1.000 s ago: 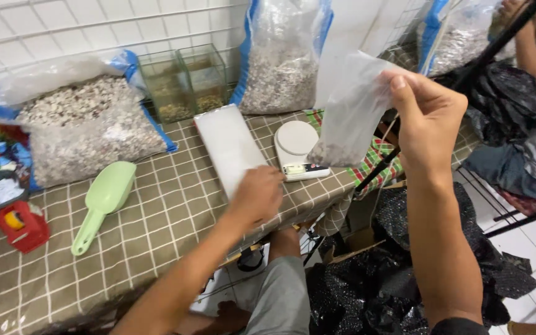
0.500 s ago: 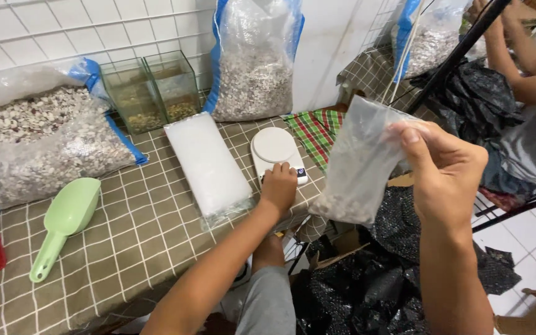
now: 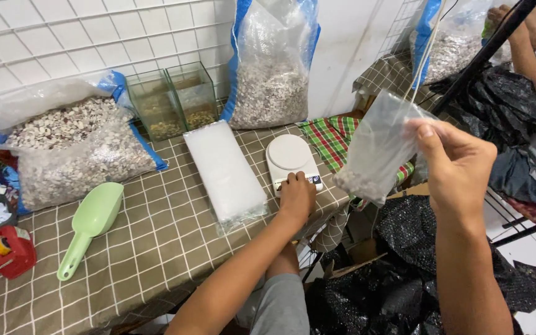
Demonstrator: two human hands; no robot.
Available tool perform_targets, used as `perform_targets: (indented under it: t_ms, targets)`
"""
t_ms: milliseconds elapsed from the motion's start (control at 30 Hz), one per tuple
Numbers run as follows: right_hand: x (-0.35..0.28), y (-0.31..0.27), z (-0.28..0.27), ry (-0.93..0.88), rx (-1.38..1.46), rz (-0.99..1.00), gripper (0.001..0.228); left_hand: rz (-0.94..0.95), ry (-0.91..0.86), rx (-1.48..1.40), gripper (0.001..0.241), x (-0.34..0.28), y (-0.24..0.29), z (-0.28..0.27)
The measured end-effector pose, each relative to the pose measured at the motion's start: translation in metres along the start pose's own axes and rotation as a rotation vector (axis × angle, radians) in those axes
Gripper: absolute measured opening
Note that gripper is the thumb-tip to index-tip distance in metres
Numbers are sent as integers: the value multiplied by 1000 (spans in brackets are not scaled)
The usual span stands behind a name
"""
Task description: Package aquarium gravel and other small items into bags, weigh them, and wrap them for shipping.
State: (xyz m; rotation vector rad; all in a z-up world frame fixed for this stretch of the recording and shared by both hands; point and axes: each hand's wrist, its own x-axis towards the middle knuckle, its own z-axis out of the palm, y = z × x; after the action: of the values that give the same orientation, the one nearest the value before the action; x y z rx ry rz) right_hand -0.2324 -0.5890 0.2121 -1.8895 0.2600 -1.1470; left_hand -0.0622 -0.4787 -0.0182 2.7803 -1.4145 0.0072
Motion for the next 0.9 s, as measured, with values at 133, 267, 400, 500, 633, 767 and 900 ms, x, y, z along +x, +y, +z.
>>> perform_targets:
  t_ms: [133,267,400,500,633,767,900]
  targets:
    - [11,1,5,-30,-125,-15,13,11,77,-147,48,-9,-9,-7]
    - [18,1,14,-57,-48,16,12,-54,111,-681,51,-55,-35,-80]
    - [24,11,20,-64,34,52,13,-154,397,-947,36,-100,-96,-92]
    - [25,-3,28,-69,53,49,14,-263,651,-805,33,-131,-153,-58]
    - [35,-1,47,-68,66,33,15,-467,511,-650,30,-183,-206,-35]
    - [46,7,77,-9,212,183,13,-565,512,-485,24,-209,-226,-11]
    - [59,15,100,73,538,319,12,-544,431,-324,24,-201,-229,11]
